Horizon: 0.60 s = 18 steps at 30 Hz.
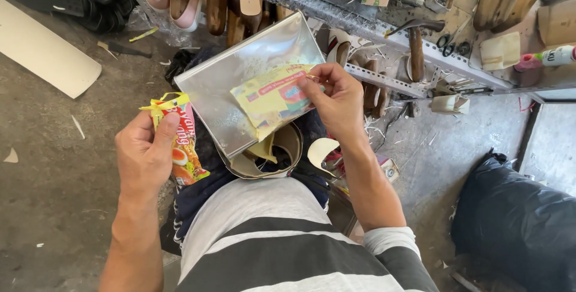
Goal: Applying adhesive and fitting a lining material into a shoe upper during the shoe manufacturing process.
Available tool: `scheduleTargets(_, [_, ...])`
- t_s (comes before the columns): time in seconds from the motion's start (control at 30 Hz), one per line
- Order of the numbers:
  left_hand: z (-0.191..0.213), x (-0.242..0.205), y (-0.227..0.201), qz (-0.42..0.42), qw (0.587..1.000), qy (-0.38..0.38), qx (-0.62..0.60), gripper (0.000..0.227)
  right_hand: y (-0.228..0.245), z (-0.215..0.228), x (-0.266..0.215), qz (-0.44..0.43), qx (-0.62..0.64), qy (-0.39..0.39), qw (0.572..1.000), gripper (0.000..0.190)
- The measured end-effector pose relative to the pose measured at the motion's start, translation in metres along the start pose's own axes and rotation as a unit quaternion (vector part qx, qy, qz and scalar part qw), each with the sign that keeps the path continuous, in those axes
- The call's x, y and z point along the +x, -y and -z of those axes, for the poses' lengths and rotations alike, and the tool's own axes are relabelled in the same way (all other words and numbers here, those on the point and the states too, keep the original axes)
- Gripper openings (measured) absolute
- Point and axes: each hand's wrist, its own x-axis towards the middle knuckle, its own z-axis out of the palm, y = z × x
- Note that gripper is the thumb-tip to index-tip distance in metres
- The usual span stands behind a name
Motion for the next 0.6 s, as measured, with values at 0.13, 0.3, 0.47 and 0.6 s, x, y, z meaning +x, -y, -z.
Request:
scheduleTargets(0.13, [0.000, 0.001, -0.006, 0.003, 1.000, 0.002, 0.007, 0.027, -0.002, -0.003, 0.007, 0.012, -0.065, -0.008, 0.998, 0.017])
scheduleTargets(0.3, [-0.003, 0.004, -0.012, 0.004, 1.000, 0.025, 0.005, 0.024, 0.013, -0.005, 0.009, 0.050, -0.103, -0.007, 0.993, 0.014])
scheduleTargets(0.47, [-0.005, 0.007, 0.023, -0.007, 0.995, 0.062, -0.079, 0.018, 0.017, 0.000, 0.004, 0.043, -0.053, 0.021, 0.997, 0.015])
scheduleTargets(0.6, [-0.012, 0.017, -0.041, -0.053, 0.994, 0.055, -0.073, 0.035, 0.061, 0.015, -0.006, 0.112, -0.085, 0.134, 0.981, 0.014])
